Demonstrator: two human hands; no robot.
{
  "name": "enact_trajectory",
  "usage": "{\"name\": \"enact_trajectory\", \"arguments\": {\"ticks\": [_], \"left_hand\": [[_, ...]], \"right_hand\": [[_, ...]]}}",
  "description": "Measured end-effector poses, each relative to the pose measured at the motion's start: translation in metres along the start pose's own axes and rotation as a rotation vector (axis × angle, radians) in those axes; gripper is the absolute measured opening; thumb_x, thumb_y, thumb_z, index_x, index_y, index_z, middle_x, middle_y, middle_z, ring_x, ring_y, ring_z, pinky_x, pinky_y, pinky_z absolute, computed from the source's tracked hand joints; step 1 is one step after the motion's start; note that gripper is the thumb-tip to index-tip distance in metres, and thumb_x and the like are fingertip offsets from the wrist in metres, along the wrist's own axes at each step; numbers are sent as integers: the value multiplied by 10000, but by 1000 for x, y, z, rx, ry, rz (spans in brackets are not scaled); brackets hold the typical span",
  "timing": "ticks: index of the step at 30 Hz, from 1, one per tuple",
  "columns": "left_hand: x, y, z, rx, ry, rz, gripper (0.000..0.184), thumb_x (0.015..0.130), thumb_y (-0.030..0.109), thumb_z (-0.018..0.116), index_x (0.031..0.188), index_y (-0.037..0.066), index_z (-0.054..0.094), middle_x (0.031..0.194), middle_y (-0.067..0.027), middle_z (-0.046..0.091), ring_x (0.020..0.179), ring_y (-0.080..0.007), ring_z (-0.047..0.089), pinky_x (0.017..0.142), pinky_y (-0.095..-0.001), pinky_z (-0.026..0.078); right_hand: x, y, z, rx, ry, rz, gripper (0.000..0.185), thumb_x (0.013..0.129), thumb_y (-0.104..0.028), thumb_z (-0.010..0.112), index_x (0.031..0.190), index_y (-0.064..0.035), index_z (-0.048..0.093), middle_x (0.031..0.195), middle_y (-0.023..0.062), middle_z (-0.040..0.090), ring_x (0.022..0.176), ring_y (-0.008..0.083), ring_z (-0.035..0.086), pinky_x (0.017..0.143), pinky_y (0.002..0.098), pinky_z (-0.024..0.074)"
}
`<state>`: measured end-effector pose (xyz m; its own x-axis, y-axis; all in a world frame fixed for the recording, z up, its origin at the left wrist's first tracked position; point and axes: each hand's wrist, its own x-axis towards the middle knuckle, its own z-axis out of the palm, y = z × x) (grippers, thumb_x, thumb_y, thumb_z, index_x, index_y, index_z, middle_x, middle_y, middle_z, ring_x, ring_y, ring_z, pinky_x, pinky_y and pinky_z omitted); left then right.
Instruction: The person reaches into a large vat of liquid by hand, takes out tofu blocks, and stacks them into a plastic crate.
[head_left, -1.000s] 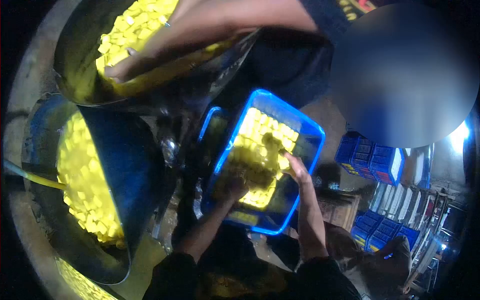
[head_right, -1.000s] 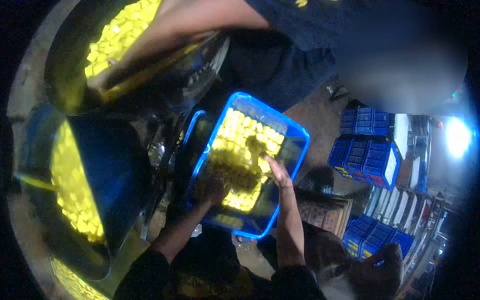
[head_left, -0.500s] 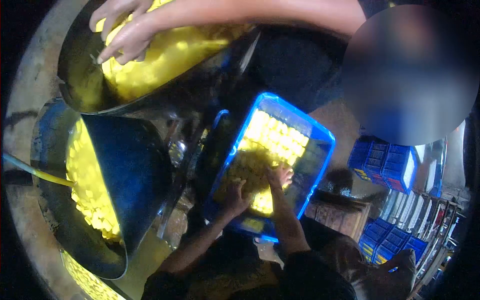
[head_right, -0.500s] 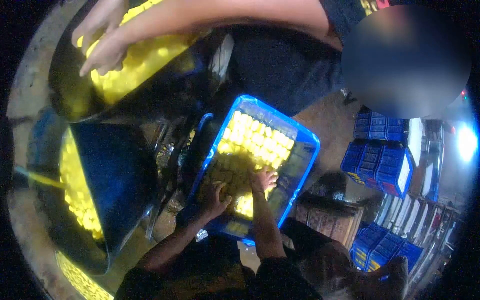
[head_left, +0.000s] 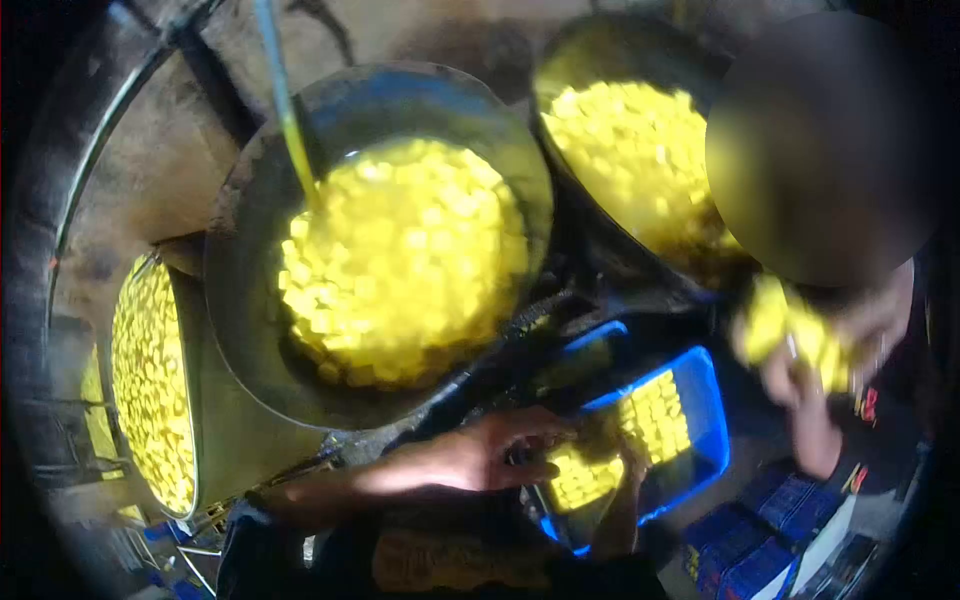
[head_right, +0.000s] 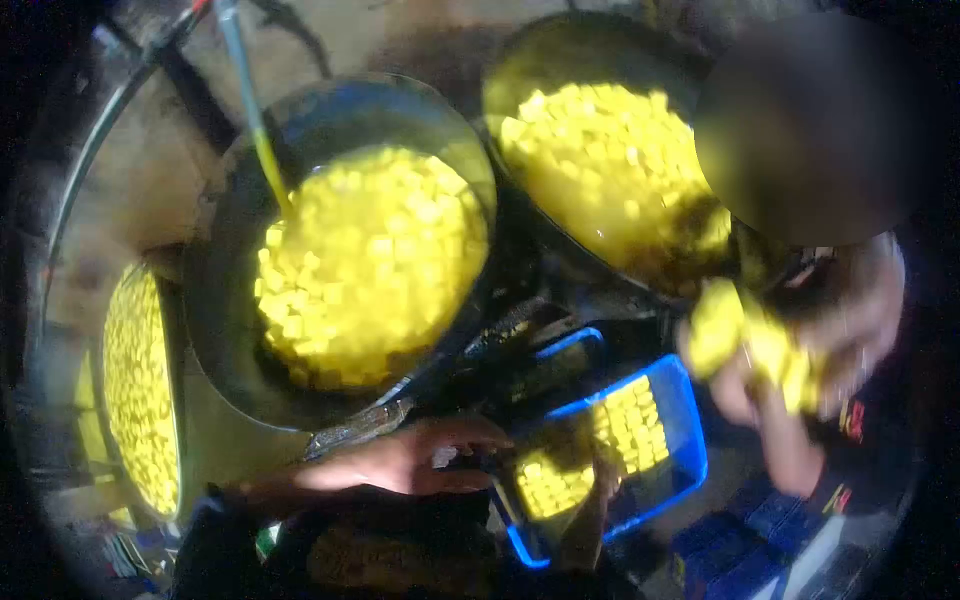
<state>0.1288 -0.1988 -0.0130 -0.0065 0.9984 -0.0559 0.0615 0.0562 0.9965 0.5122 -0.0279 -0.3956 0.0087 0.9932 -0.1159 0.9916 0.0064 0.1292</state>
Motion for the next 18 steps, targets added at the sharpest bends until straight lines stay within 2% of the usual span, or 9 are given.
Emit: {"name": "enact_trajectory", "arguments": {"ticks": [4, 5, 7, 9, 11, 13, 15, 17, 18], "left_hand": [[-32, 11, -102, 191, 233, -176, 342, 814, 121, 657, 1138, 57, 568, 1098, -120, 591, 956, -162, 612, 822, -291, 500], [-38, -14, -126, 237, 331, -149, 322, 808, 116, 654, 1115, 54, 577, 1070, -117, 602, 924, -156, 623, 810, -290, 505], [-49, -65, -165, 308, 416, -458, 258, 810, 119, 631, 1057, 54, 592, 1051, -114, 611, 956, -197, 614, 830, -343, 501], [-66, -134, -193, 769, 320, -529, 291, 813, 146, 603, 1086, 47, 583, 1057, -117, 610, 1014, -258, 590, 876, -416, 470], [-70, -151, -210, 958, 173, -692, 334, 832, 149, 574, 1149, 48, 549, 1133, -130, 574, 1092, -272, 538, 924, -423, 432], [-72, -183, -230, 1154, 15, -856, 378, 850, 151, 544, 1212, 48, 515, 1209, -143, 538, 1171, -287, 486, 972, -429, 395], [-71, -230, -249, 1348, 360, -714, 521, 841, 260, 537, 1309, 70, 409, 1375, -173, 365, 1267, -350, 341, 996, -491, 334], [-73, -236, -259, 1356, 275, -689, 498, 880, 263, 466, 1330, 67, 387, 1390, -180, 354, 1238, -354, 386, 959, -512, 367], [-70, -267, -264, 1315, 195, -663, 452, 881, 251, 462, 1290, 62, 431, 1355, -189, 395, 1196, -340, 431, 919, -506, 398]], "right_hand": [[22, 7, -61, -42, -471, -203, 337, 759, -395, 712, 805, -75, 619, 726, 92, 629, 638, 208, 581, 543, 282, 444], [14, 3, -82, 170, -276, -370, 214, 772, -194, 717, 729, -35, 581, 650, 60, 592, 550, 131, 501, 507, 266, 374], [-35, -97, -246, 934, -356, -353, 176, 818, -233, 667, 835, -66, 615, 700, 15, 614, 535, 98, 516, 526, 235, 402], [-73, -201, -368, 1195, -341, -428, 109, 773, -95, 696, 831, -69, 607, 694, -18, 567, 594, 70, 527, 554, 215, 415], [-108, -285, -457, 1054, -233, -736, 137, 737, -4, 676, 837, -16, 582, 750, 50, 627, 694, 114, 589, 630, 240, 465], [-122, -362, -489, 834, -205, -1097, 173, 736, -37, 669, 885, -27, 581, 830, 89, 637, 753, 198, 625, 663, 302, 483], [-117, -435, -462, 585, -338, -1397, 259, 749, -105, 661, 989, -47, 582, 969, 133, 631, 890, 260, 621, 737, 359, 491], [-105, -498, -383, 388, -420, -1582, 390, 765, -202, 683, 1114, -75, 563, 988, 127, 620, 901, 294, 596, 736, 374, 493], [-114, -523, -364, 78, -482, -1480, 422, 784, -192, 653, 1173, -81, 532, 1024, 133, 611, 924, 286, 590, 755, 372, 495]]}}
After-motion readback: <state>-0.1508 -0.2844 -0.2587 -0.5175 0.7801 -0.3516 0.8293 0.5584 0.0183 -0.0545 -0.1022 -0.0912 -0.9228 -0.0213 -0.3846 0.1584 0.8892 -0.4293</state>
